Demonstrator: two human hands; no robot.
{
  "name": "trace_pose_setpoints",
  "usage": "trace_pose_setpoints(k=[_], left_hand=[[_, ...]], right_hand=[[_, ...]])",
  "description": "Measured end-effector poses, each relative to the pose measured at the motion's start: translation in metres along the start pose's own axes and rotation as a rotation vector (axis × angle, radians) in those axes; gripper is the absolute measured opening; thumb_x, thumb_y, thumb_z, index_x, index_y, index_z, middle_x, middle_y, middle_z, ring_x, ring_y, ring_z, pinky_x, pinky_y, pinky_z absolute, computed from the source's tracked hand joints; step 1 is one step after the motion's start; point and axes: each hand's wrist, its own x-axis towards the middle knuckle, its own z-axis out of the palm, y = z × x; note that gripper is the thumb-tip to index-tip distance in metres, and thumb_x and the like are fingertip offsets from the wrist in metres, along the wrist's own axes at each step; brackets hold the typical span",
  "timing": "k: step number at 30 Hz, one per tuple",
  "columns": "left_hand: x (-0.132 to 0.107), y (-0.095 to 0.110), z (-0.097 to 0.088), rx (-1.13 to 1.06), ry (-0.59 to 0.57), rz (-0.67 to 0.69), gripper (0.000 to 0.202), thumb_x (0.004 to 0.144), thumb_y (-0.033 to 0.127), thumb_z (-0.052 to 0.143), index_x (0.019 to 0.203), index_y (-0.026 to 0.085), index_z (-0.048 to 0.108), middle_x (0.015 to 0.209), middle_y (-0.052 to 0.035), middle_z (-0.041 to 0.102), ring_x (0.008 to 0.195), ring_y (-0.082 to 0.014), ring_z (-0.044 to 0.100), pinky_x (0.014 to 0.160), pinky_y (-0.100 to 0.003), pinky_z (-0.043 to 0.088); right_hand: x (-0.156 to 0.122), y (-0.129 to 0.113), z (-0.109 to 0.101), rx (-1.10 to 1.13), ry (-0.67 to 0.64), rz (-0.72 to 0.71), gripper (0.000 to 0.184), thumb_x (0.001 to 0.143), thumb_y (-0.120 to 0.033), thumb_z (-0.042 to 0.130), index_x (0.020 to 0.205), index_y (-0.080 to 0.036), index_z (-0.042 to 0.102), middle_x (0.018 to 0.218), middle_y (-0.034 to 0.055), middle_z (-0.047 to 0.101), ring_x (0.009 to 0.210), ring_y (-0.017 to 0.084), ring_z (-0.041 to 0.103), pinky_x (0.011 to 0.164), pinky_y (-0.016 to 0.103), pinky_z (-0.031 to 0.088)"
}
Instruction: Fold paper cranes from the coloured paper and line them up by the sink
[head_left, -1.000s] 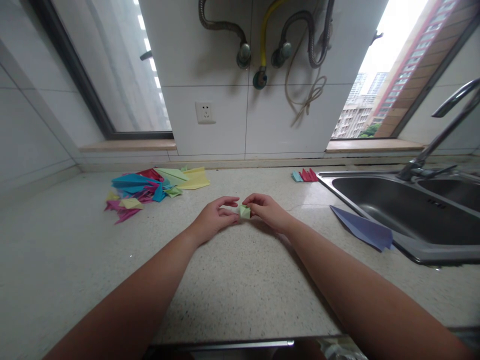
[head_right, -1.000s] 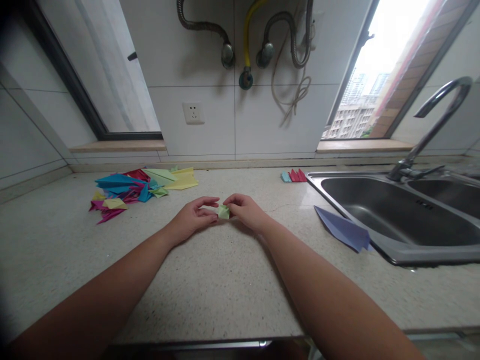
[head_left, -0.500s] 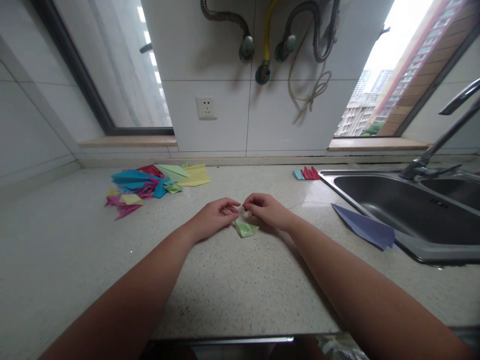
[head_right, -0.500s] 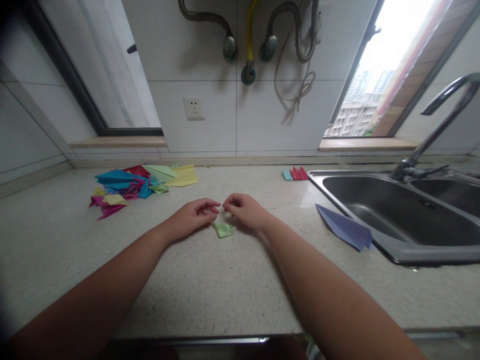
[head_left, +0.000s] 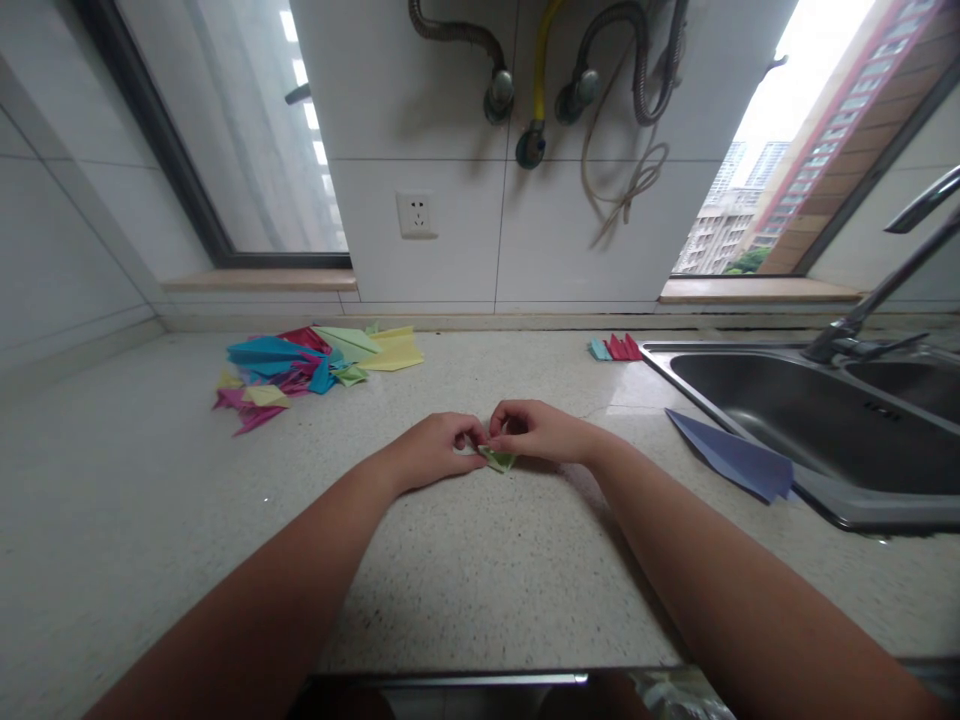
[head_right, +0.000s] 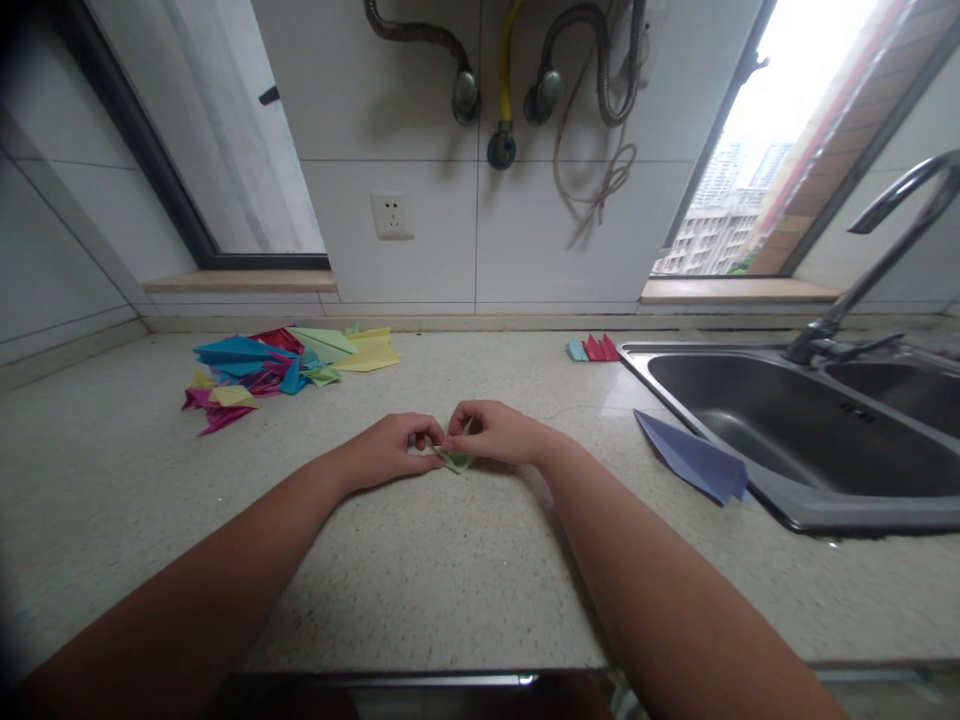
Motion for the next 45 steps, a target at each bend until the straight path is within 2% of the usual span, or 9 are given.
trace_pose_setpoints(k=[5, 11, 20, 23, 29, 32, 36, 40, 45], left_hand=[[-0.001, 0.001, -0.005, -0.062, 0.037, -0.072, 0.023, 0.085, 0.038, 0.064, 0.093, 0.017, 0.069, 0.081, -0.0011, 0.063, 0.073, -0.0118, 0.054, 0.066, -0.024, 0.04], [-0.003, 0.001, -0.01, -0.102, 0.205, -0.169, 0.022, 0.083, 0.034, 0.064, 0.092, 0.014, 0.065, 0.08, -0.0012, 0.062, 0.068, -0.0102, 0.049, 0.06, -0.023, 0.037], [-0.002, 0.001, -0.01, -0.201, 0.311, -0.155, 0.026, 0.086, 0.038, 0.063, 0.096, 0.014, 0.062, 0.089, -0.0026, 0.063, 0.065, -0.0073, 0.049, 0.06, -0.021, 0.039], [-0.002, 0.0, -0.01, -0.258, 0.328, -0.123, 0.028, 0.086, 0.038, 0.065, 0.1, 0.013, 0.06, 0.093, -0.0036, 0.061, 0.065, -0.0067, 0.049, 0.059, -0.02, 0.038], [0.0, 0.004, -0.011, -0.353, 0.287, -0.057, 0.041, 0.082, 0.038, 0.072, 0.113, 0.015, 0.06, 0.107, -0.007, 0.063, 0.087, -0.0116, 0.057, 0.071, -0.021, 0.045], [0.0, 0.005, -0.011, -0.347, 0.272, -0.073, 0.038, 0.082, 0.041, 0.072, 0.108, 0.014, 0.066, 0.102, -0.0064, 0.066, 0.082, -0.0109, 0.058, 0.072, -0.022, 0.046], [0.0, 0.007, -0.012, -0.385, 0.261, -0.1, 0.037, 0.082, 0.043, 0.072, 0.103, 0.013, 0.068, 0.095, -0.0059, 0.066, 0.069, -0.0077, 0.053, 0.063, -0.021, 0.041], [0.0, 0.008, -0.013, -0.431, 0.257, -0.138, 0.039, 0.082, 0.045, 0.072, 0.103, 0.012, 0.068, 0.086, -0.0052, 0.064, 0.065, -0.0077, 0.051, 0.059, -0.021, 0.039], [0.0, 0.008, -0.014, -0.488, 0.275, -0.152, 0.042, 0.081, 0.049, 0.072, 0.101, 0.013, 0.069, 0.077, -0.0039, 0.06, 0.065, -0.0086, 0.05, 0.058, -0.021, 0.038]], right_hand=[[-0.004, -0.001, -0.004, 0.047, -0.026, 0.013, 0.049, 0.078, -0.046, 0.074, 0.11, -0.012, 0.058, 0.1, 0.0092, 0.064, 0.082, 0.015, 0.057, 0.07, 0.027, 0.045], [-0.002, 0.004, 0.0, 0.065, 0.06, -0.065, 0.068, 0.071, -0.047, 0.08, 0.123, -0.014, 0.052, 0.1, 0.0066, 0.059, 0.08, 0.013, 0.054, 0.07, 0.026, 0.045], [0.005, 0.0, 0.012, 0.039, 0.323, -0.203, 0.046, 0.075, -0.032, 0.075, 0.113, -0.013, 0.057, 0.101, 0.0081, 0.063, 0.083, 0.015, 0.058, 0.078, 0.03, 0.049], [0.005, -0.003, 0.013, 0.083, 0.364, -0.266, 0.043, 0.077, -0.031, 0.073, 0.113, -0.013, 0.057, 0.102, 0.0083, 0.063, 0.084, 0.015, 0.06, 0.079, 0.03, 0.05], [0.005, -0.012, 0.019, 0.147, 0.375, -0.337, 0.031, 0.083, -0.031, 0.069, 0.106, -0.013, 0.06, 0.102, 0.0084, 0.064, 0.091, 0.015, 0.062, 0.083, 0.03, 0.051], [0.005, -0.015, 0.021, 0.137, 0.404, -0.32, 0.026, 0.085, -0.032, 0.068, 0.103, -0.014, 0.064, 0.101, 0.0075, 0.066, 0.093, 0.016, 0.063, 0.083, 0.029, 0.052], [0.007, -0.014, 0.021, 0.085, 0.458, -0.285, 0.023, 0.086, -0.035, 0.067, 0.098, -0.015, 0.068, 0.094, 0.0056, 0.067, 0.08, 0.013, 0.062, 0.069, 0.026, 0.05], [0.008, -0.015, 0.022, 0.189, 0.455, -0.233, 0.028, 0.085, -0.039, 0.068, 0.097, -0.013, 0.067, 0.088, 0.0065, 0.066, 0.067, 0.012, 0.06, 0.061, 0.025, 0.048], [0.009, -0.021, 0.023, 0.268, 0.484, -0.183, 0.034, 0.081, -0.041, 0.071, 0.096, -0.012, 0.066, 0.082, 0.0074, 0.066, 0.063, 0.013, 0.061, 0.058, 0.024, 0.048]])
